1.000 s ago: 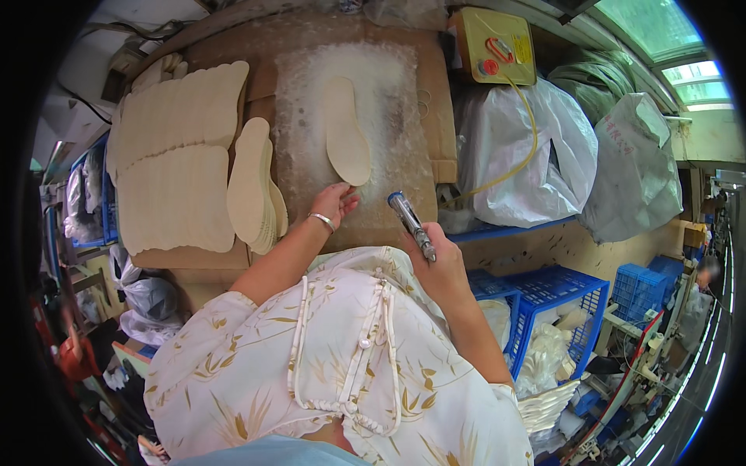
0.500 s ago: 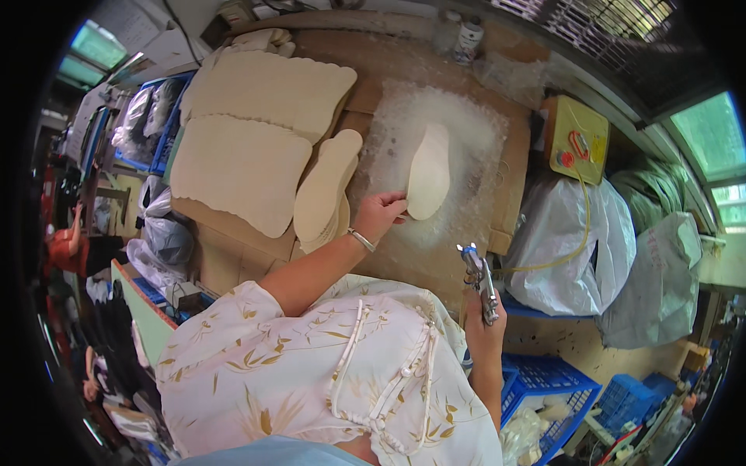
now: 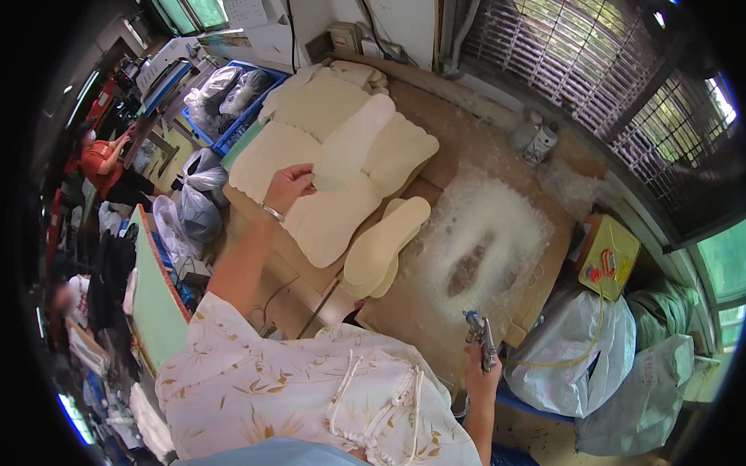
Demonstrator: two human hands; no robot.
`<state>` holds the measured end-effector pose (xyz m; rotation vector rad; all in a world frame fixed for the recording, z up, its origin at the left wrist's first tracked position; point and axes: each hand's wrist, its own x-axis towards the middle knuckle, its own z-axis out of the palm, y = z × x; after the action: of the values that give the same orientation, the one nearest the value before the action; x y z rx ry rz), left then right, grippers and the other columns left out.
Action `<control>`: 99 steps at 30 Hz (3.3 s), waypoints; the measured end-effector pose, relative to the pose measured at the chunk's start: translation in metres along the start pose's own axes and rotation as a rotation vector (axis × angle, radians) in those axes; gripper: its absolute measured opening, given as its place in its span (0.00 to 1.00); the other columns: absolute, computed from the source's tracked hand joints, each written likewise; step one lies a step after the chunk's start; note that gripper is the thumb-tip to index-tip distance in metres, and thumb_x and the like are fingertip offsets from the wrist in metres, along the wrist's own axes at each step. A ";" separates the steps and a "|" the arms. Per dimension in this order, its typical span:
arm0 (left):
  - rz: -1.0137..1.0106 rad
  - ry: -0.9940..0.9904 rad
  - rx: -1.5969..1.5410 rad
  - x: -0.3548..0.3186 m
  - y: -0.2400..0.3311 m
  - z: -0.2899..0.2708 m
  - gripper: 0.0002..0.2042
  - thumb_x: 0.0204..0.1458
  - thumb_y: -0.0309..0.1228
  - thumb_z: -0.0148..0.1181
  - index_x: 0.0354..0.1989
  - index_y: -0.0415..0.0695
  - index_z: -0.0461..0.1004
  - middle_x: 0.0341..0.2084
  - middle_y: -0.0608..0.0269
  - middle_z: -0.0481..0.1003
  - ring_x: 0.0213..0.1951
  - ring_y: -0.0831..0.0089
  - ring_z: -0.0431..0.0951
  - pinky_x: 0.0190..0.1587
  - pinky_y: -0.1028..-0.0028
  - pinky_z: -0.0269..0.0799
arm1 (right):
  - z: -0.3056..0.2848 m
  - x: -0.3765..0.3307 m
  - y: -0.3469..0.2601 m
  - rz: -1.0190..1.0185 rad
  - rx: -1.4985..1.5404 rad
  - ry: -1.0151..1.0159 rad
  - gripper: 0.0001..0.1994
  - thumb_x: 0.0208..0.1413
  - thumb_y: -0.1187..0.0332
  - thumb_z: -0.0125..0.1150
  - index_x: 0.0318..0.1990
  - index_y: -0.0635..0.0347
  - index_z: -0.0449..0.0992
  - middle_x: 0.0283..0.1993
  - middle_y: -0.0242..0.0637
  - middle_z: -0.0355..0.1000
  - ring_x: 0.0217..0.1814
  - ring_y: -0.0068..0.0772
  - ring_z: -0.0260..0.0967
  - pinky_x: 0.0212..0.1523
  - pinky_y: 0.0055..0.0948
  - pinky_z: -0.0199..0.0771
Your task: Applying glue to shoe insole components using a spray gun.
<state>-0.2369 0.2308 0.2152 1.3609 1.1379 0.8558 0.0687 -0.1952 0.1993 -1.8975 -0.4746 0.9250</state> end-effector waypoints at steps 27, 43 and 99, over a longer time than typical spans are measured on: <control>-0.184 0.067 0.078 0.387 -0.131 -0.286 0.13 0.51 0.24 0.54 0.45 0.36 0.77 0.32 0.60 0.79 0.26 0.74 0.79 0.31 0.77 0.78 | 0.156 -0.003 -0.047 0.187 -0.018 0.541 0.15 0.62 0.58 0.53 0.40 0.65 0.72 0.26 0.34 0.71 0.08 0.17 0.53 0.08 0.22 0.49; 0.238 0.156 0.479 0.260 -0.089 -0.140 0.19 0.52 0.36 0.59 0.51 0.41 0.73 0.42 0.54 0.75 0.41 0.62 0.77 0.46 0.67 0.72 | 0.139 -0.008 -0.034 0.033 -0.046 0.541 0.16 0.62 0.60 0.53 0.41 0.68 0.76 0.28 0.30 0.71 0.25 0.16 0.61 0.26 0.23 0.61; -0.748 -0.317 -0.099 -0.142 -0.175 0.317 0.13 0.51 0.27 0.60 0.44 0.38 0.70 0.30 0.62 0.74 0.26 0.74 0.77 0.24 0.76 0.76 | 0.010 0.001 -0.030 -0.199 -0.113 0.341 0.13 0.60 0.61 0.58 0.42 0.62 0.71 0.23 0.35 0.66 0.25 0.25 0.60 0.29 0.27 0.65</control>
<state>-0.0021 -0.0092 0.0189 0.8384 1.2022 0.1442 0.0635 -0.1742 0.2219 -2.0169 -0.5056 0.4407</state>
